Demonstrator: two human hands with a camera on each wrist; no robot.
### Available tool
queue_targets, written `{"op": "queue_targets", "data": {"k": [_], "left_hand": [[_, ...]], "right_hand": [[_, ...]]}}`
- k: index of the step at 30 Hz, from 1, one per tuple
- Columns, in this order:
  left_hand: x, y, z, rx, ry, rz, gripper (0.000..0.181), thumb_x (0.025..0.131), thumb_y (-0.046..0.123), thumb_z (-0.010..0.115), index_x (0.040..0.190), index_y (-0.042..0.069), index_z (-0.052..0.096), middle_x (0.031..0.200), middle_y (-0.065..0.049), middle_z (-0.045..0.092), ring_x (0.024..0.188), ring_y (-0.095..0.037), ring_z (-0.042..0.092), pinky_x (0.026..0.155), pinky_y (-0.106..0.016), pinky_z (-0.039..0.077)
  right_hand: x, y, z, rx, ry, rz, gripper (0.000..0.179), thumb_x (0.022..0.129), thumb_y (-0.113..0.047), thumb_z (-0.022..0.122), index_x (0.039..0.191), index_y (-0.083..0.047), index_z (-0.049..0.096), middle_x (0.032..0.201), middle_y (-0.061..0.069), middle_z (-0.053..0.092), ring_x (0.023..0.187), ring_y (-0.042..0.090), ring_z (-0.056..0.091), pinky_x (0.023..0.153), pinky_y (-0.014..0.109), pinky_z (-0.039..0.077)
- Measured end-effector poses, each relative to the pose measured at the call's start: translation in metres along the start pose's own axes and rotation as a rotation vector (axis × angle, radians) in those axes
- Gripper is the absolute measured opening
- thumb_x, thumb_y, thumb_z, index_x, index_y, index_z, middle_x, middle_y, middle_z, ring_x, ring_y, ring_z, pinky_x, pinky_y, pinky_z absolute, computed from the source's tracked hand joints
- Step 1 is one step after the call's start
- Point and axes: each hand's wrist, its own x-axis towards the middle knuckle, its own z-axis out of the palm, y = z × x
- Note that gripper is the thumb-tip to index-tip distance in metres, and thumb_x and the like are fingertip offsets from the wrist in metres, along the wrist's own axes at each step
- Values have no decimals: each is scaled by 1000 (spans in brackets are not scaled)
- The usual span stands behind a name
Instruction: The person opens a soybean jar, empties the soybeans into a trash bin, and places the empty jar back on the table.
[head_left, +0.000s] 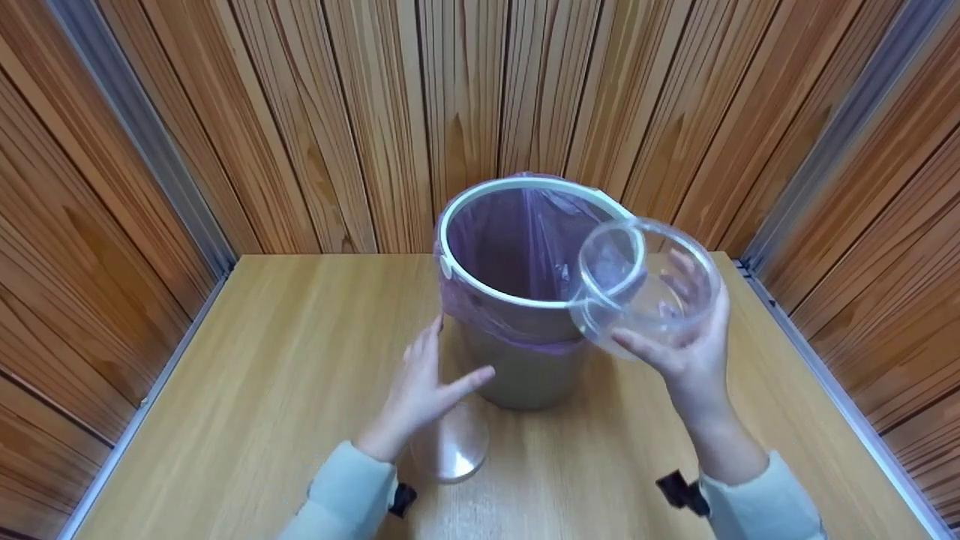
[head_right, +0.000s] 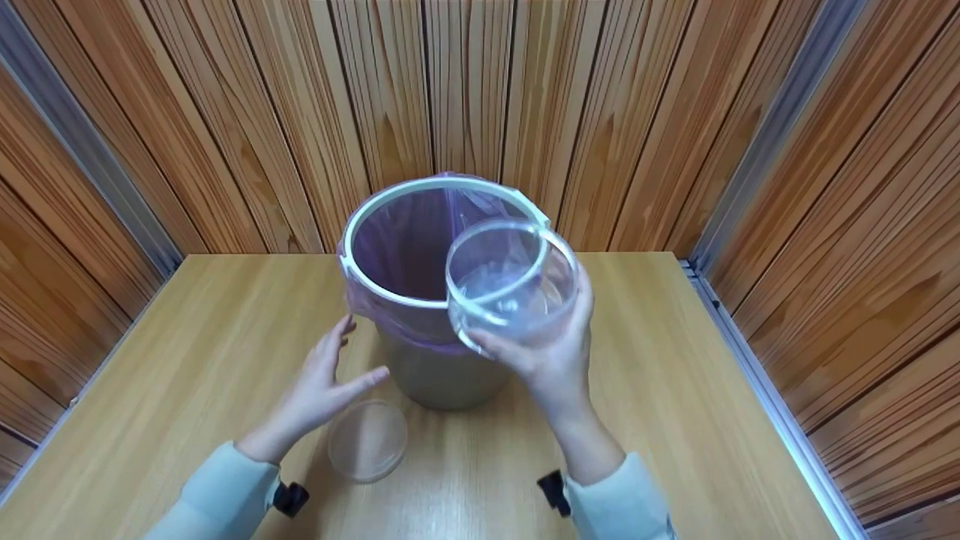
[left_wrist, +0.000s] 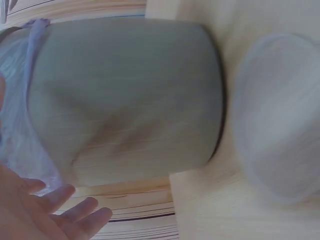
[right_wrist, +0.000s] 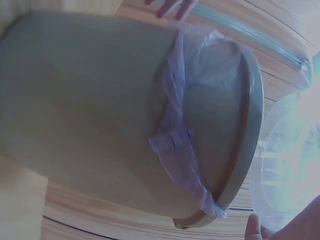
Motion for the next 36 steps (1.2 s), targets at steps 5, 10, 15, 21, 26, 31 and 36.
{"op": "queue_targets", "data": {"k": [5, 10, 15, 21, 26, 31, 36], "left_hand": [[-15, -10, 14, -5, -74, -45, 113, 64, 74, 62, 150, 17, 14, 153, -12, 18, 139, -35, 17, 106, -57, 20], [-24, -24, 27, 59, -138, -28, 111, 61, 65, 72, 148, 17, 23, 149, -19, 24, 134, -40, 25, 103, -59, 27], [-28, -40, 38, 162, -184, -18, 109, 59, 60, 77, 146, 14, 28, 145, -23, 30, 130, -42, 29, 101, -56, 32], [-30, -55, 51, 273, -203, -9, 114, 54, 59, 80, 145, 11, 30, 144, -25, 30, 127, -49, 28, 98, -60, 32], [-33, -64, 60, 331, -242, -71, 120, 47, 59, 83, 144, 14, 31, 146, -24, 27, 128, -52, 24, 100, -63, 25], [-34, -69, 63, 372, -244, -99, 118, 48, 55, 85, 144, 15, 30, 144, -24, 29, 127, -48, 27, 100, -61, 26], [-35, -70, 63, 407, -249, -71, 114, 48, 56, 84, 142, 14, 35, 139, -24, 35, 122, -43, 32, 96, -58, 32]], "right_hand": [[-22, 9, -6, 67, 6, -38, 101, 57, 13, 77, 141, -6, 25, 142, 18, 34, 127, 36, 30, 98, 36, 31], [-43, 16, -13, 134, 31, -97, 103, 54, 17, 77, 141, -3, 25, 141, 21, 33, 126, 35, 33, 98, 34, 34], [-62, 27, -20, 165, 27, -120, 106, 50, 21, 75, 141, 0, 24, 141, 22, 33, 126, 34, 34, 98, 35, 33], [-80, 47, -30, 115, 21, -121, 104, 51, 26, 69, 141, 3, 22, 141, 21, 33, 127, 32, 33, 95, 38, 29], [-95, 58, -33, 56, 55, -17, 104, 53, 26, 67, 143, 0, 21, 142, 21, 31, 127, 31, 31, 96, 36, 28], [-109, 69, -33, -28, 64, 59, 105, 54, 25, 67, 144, -1, 19, 143, 22, 29, 127, 31, 31, 97, 34, 30], [-120, 82, -33, -53, 47, 57, 105, 54, 25, 68, 144, 0, 18, 141, 18, 31, 125, 26, 33, 96, 30, 31]]}}
